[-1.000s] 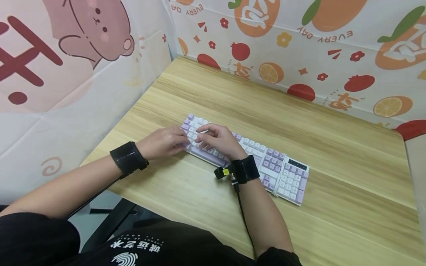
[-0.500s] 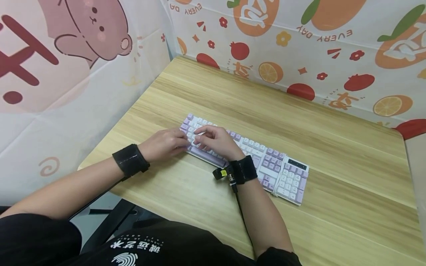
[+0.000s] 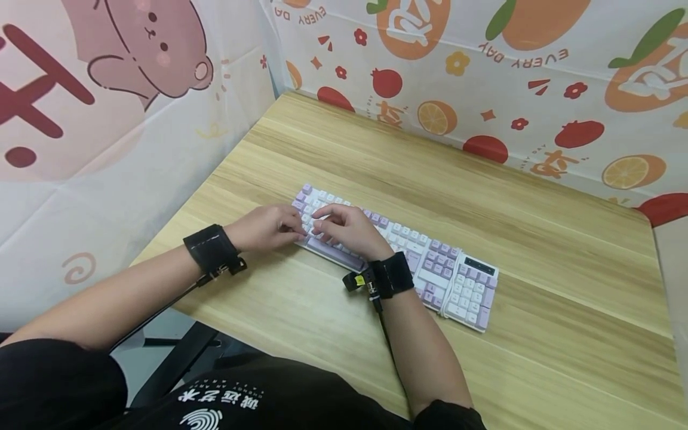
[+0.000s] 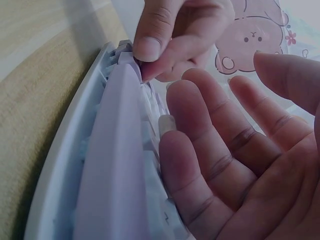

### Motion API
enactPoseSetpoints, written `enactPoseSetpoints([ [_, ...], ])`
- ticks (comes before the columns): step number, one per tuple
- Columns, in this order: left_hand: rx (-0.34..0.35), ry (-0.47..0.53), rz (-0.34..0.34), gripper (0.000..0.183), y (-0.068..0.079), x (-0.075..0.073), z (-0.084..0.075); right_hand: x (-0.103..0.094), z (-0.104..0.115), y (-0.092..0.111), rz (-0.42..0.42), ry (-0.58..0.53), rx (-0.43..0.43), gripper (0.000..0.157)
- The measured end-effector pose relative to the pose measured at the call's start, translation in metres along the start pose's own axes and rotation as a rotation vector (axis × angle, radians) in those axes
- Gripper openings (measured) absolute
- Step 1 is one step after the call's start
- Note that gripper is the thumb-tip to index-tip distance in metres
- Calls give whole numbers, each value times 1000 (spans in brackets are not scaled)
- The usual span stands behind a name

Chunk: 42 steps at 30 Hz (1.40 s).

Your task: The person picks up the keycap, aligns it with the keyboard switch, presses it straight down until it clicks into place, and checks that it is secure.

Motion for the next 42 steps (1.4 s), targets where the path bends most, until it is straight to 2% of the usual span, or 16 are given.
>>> enactPoseSetpoints([
  [3, -58, 130, 59, 3, -8, -2, 5, -1, -1, 0, -3, 4, 7, 27],
  [7, -196, 239, 176, 11, -23, -8, 11, -3, -2, 0, -8, 11, 12, 27],
  [10, -303, 226, 265, 28, -34, -13, 16, -4, -2, 0, -12, 14, 2, 26],
  [12, -344, 194, 322, 36, -40, -15, 18, -4, -1, 0, -14, 18, -6, 25],
  [15, -376, 148, 402, 42, -45, -18, 17, -3, -1, 1, -17, 29, -10, 25],
  [18, -395, 76, 437, 46, -48, -20, 16, -2, 1, 1, -22, 49, -12, 26],
  [23, -398, -17, 426, 48, -48, -23, 14, -1, 3, 1, -32, 73, -21, 26],
  [29, -388, 22, 400, 44, -43, -20, 13, -1, 1, 1, -36, 81, -13, 25],
  [35, -355, 71, 325, 38, -37, -13, 15, 0, -6, 3, -54, 96, -11, 25],
  [38, -323, 111, 282, 36, -34, -7, 19, 3, -7, 3, -46, 173, -30, 23],
  [42, -294, 172, 244, 33, -24, -5, 27, 16, -5, 1, 19, 328, -62, 22],
])
Point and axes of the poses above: each hand's wrist, its own y-axis away from the middle knuckle, its own x-axis out of the palm, z = x × y, the point moved 4 cm from there along -y, towards the middle knuckle, and after that the axes turned 6 degrees about z, right-handed, at the moved point
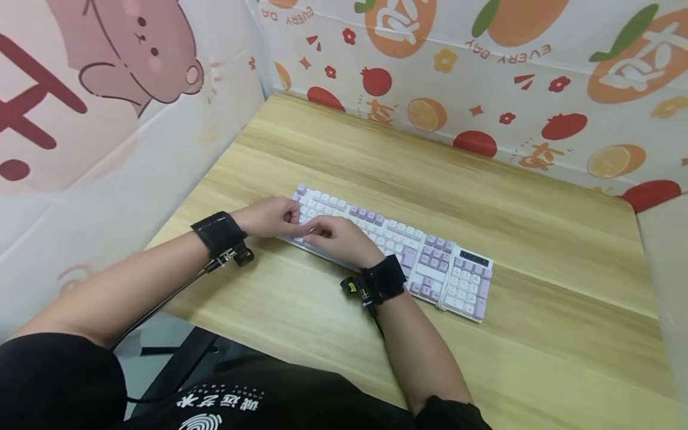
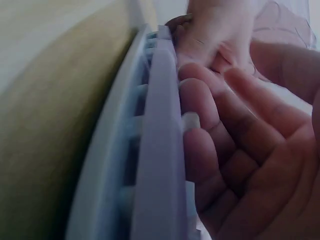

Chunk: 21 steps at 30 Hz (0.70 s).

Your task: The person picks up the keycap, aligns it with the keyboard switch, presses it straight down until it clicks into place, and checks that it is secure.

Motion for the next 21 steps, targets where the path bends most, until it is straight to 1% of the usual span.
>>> enactPoseSetpoints([
  [2, 5, -1, -9, 33, 2, -2, 3, 7, 5, 0, 37, 59, -16, 24],
  [5, -16, -37, -27, 35, 2, -6, 8, 14, 10, 1, 55, 109, -28, 27],
  [8, -51, -80, -28, 37, 1, -9, 10, 16, 12, 7, 41, 109, -21, 27],
  [11, -91, -100, -34, 37, 3, -13, 10, 12, 13, 15, 33, 94, -29, 26],
  [14, -103, -93, -101, 34, 8, -21, 8, 2, 13, 20, 7, 109, -49, 25],
  [16, -82, -89, -167, 31, 9, -27, 4, -9, 12, 22, -50, 155, -62, 23],
  [18, -43, -96, -238, 28, 8, -32, -1, -23, 11, 24, -120, 216, -66, 25],
  [19, -21, -115, -271, 31, 7, -35, -4, -31, 11, 25, -157, 257, -65, 26],
  [21, 10, -173, -331, 42, 4, -40, -11, -48, 8, 27, -233, 368, -37, 36],
])
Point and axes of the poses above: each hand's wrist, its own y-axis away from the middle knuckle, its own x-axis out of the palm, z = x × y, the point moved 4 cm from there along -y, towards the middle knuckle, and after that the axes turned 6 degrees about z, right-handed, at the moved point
